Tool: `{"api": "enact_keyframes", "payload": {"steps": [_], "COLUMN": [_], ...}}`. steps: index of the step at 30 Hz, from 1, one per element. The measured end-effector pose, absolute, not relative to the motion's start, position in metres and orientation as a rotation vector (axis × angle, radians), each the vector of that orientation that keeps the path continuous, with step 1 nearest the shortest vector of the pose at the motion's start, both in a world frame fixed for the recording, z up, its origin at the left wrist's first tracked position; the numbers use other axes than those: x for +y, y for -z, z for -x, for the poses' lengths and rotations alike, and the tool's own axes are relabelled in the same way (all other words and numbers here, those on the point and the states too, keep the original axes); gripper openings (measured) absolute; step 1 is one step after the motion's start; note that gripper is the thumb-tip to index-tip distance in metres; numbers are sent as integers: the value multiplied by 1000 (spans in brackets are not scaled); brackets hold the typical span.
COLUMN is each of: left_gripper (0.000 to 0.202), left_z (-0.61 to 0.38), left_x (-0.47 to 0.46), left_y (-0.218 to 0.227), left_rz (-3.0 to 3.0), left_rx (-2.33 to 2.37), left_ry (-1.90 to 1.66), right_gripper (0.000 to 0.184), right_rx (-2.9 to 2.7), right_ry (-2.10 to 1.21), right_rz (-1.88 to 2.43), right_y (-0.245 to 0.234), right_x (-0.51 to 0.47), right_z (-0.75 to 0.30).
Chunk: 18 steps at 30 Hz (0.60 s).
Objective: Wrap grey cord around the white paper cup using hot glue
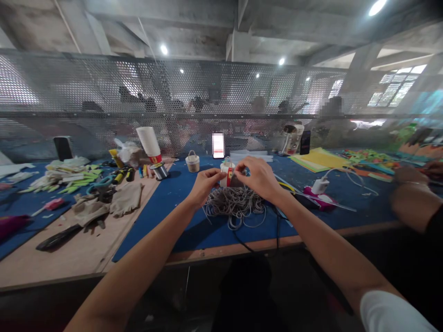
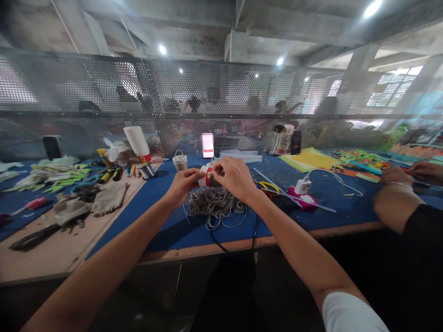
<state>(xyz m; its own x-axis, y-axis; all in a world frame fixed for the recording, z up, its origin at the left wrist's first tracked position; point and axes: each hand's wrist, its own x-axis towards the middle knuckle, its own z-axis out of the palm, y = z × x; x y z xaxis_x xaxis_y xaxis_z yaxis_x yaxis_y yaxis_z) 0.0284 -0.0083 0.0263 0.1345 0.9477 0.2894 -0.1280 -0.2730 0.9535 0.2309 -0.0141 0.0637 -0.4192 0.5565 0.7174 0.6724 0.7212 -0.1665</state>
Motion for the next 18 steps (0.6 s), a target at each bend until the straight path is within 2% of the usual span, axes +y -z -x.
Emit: {"api": "enact_keyframes", "payload": {"steps": [5,11,18], "left_gripper": [25,24,24], "left_z": [-28,-27,-25], "left_x": [-10,-8,-4], "left_y": [-27,-23,-21], "left_rz": [-1413,-1457,-1516], "left_rx": [852,820,779], "left_ry": [-1318,-1297,-1301], "right_gripper": [5,19,14], "right_rx": [-2143,-2077,-2050], "right_ry": [187,73,70], "right_rz": [886,901,944], "right_y": [-63,-61,-60], "right_x": [-6,-3,-2], "right_z": [-230,-227,-226]}}
